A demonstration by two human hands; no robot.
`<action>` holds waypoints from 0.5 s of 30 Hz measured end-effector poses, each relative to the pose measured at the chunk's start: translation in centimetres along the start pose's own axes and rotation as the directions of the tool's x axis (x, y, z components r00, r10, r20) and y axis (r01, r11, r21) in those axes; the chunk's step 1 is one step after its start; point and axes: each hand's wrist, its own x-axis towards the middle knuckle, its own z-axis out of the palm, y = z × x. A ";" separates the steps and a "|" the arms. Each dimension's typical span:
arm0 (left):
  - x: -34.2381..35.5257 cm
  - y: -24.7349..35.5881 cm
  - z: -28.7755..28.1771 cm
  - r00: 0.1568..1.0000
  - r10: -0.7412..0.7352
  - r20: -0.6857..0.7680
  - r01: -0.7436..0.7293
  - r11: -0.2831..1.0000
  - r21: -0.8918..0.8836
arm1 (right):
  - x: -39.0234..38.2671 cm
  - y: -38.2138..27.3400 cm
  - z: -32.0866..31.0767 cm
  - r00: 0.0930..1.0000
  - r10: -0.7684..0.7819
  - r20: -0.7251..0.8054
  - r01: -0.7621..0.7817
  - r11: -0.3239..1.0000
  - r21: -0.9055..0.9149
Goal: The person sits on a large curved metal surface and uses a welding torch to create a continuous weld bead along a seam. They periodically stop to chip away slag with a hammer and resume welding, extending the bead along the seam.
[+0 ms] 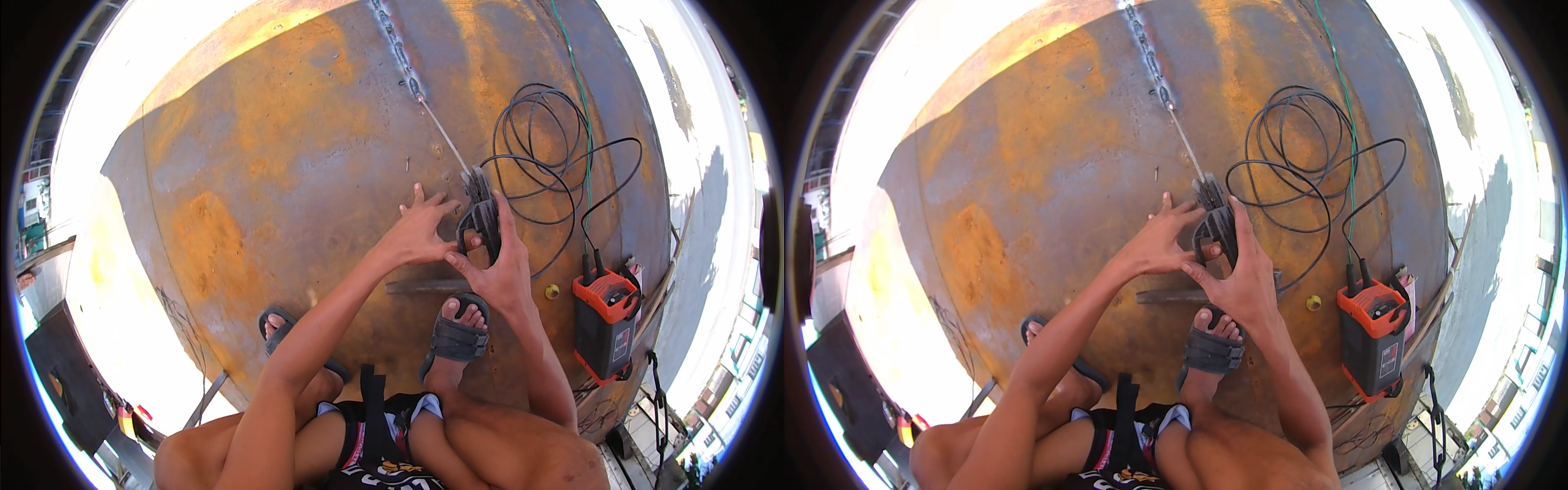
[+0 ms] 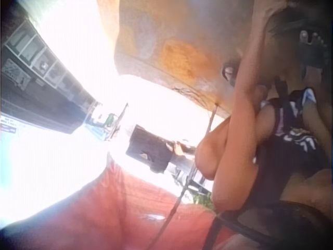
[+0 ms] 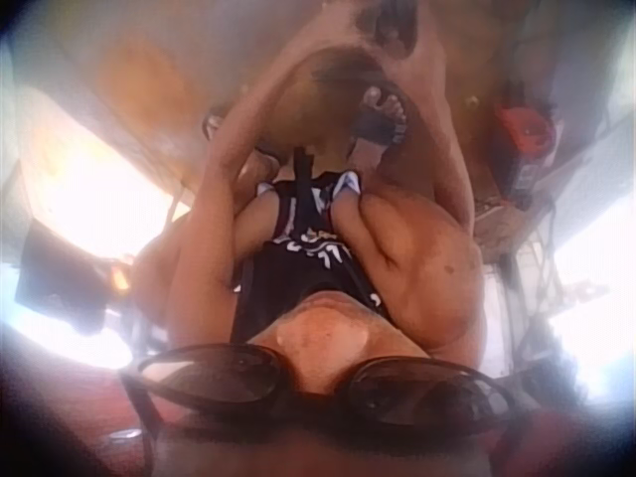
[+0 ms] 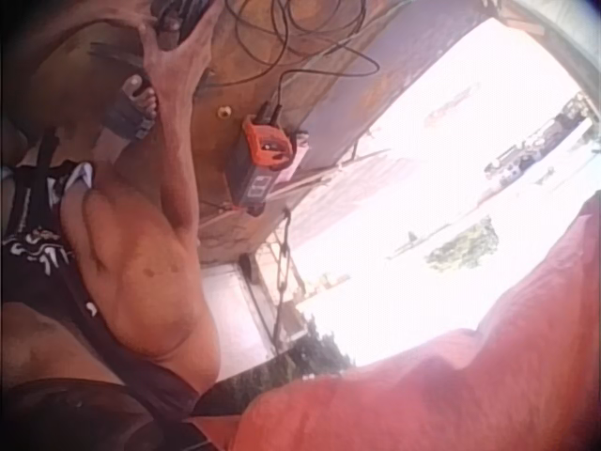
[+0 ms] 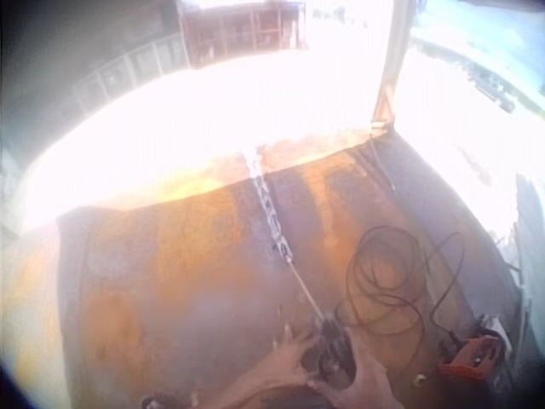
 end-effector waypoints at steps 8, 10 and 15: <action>0.0 0.8 -0.2 1.000 -0.008 0.002 0.008 1.000 -0.016 | -0.2 1.0 0.3 1.000 -0.019 -0.017 0.019 0.999 -0.026; -0.1 0.7 -0.1 1.000 0.006 -0.024 -0.007 0.999 -0.041 | -0.2 0.9 0.3 0.999 -0.039 -0.020 0.039 0.999 -0.033; -0.3 0.5 0.3 0.999 0.020 -0.039 -0.020 1.000 -0.004 | -0.6 0.6 0.3 0.999 0.032 -0.003 -0.032 0.999 0.016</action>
